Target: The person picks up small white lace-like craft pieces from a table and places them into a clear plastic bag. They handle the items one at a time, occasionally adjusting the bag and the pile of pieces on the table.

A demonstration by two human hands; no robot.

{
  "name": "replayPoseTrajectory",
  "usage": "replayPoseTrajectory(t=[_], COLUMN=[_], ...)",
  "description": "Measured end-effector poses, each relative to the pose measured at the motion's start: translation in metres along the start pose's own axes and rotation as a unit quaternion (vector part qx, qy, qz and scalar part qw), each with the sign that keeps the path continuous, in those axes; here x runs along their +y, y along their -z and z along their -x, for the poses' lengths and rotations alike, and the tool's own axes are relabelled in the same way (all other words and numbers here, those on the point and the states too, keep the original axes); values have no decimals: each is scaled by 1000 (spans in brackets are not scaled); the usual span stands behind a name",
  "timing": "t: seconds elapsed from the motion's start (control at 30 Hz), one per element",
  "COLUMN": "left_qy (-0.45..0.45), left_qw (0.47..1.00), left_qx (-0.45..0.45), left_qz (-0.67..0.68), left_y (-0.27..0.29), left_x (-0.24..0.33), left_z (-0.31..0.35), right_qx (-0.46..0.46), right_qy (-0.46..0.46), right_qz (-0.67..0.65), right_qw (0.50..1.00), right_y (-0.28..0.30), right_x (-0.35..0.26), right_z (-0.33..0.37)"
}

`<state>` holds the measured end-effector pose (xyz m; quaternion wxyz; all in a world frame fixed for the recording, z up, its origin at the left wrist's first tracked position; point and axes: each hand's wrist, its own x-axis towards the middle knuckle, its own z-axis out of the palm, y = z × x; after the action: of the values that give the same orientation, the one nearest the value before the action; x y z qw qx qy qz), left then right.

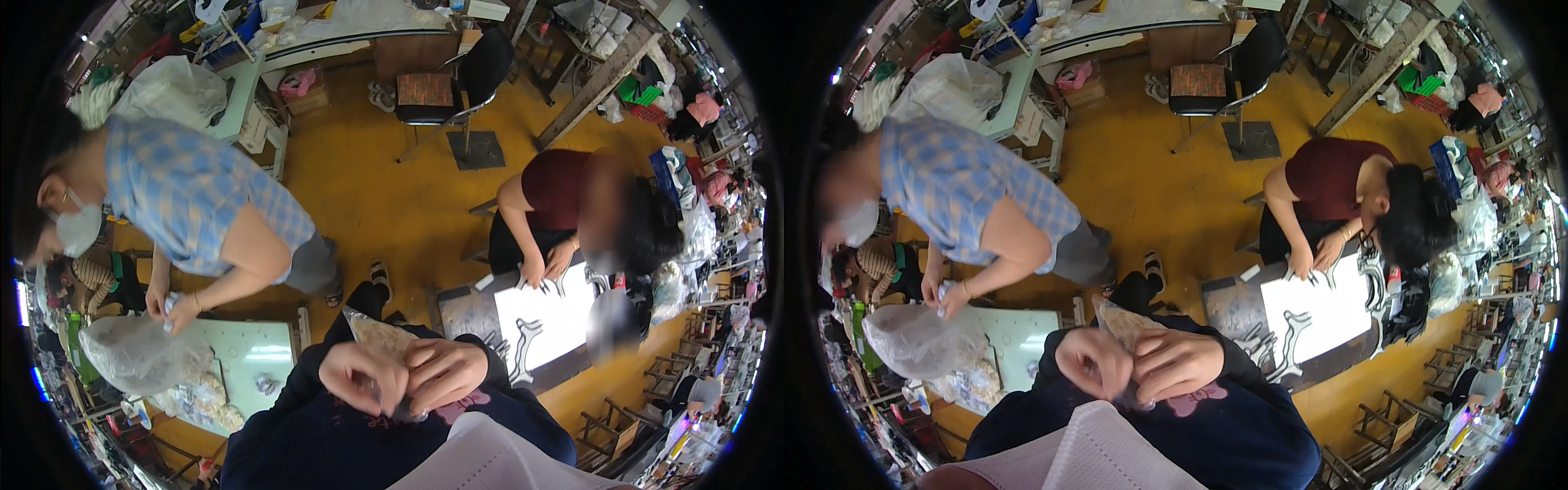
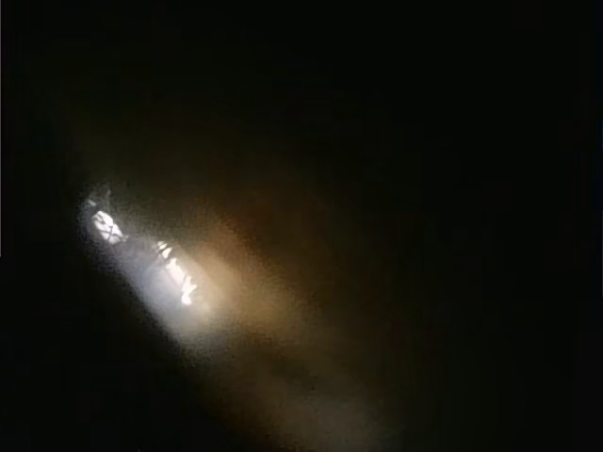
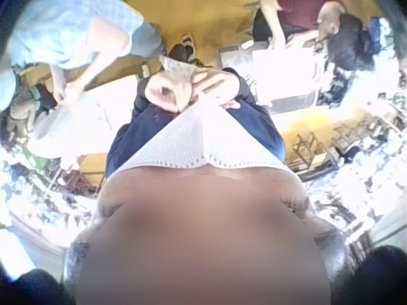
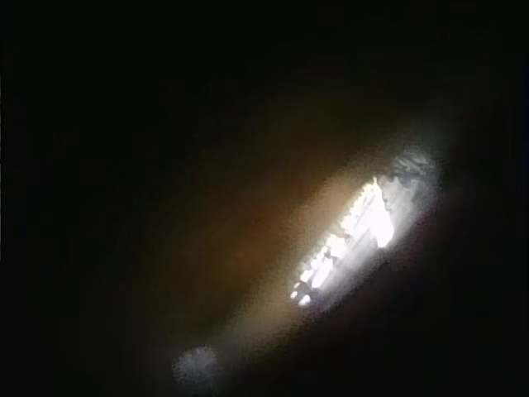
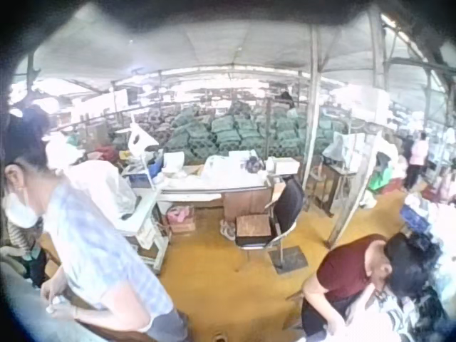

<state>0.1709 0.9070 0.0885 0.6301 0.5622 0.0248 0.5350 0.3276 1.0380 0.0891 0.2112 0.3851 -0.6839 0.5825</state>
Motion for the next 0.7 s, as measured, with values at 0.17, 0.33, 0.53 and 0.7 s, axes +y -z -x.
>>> replayPoseTrajectory(t=[0.17,0.33,0.53,0.7], left_qy=[43,1,-75,-29], left_qw=[910,825,683,527], left_qx=[409,523,658,790], left_qz=[-43,-214,-309,-312], left_y=[96,174,266,328], left_x=[25,48,49,57], left_z=[12,12,12,-4], right_qx=[14,35,-105,-203], right_qy=[-83,-153,-157,-59], right_qz=[101,150,180,107], right_qw=[991,976,965,971], right_y=[76,166,282,358], right_x=[60,115,200,308], right_z=[-26,-52,-83,-127])
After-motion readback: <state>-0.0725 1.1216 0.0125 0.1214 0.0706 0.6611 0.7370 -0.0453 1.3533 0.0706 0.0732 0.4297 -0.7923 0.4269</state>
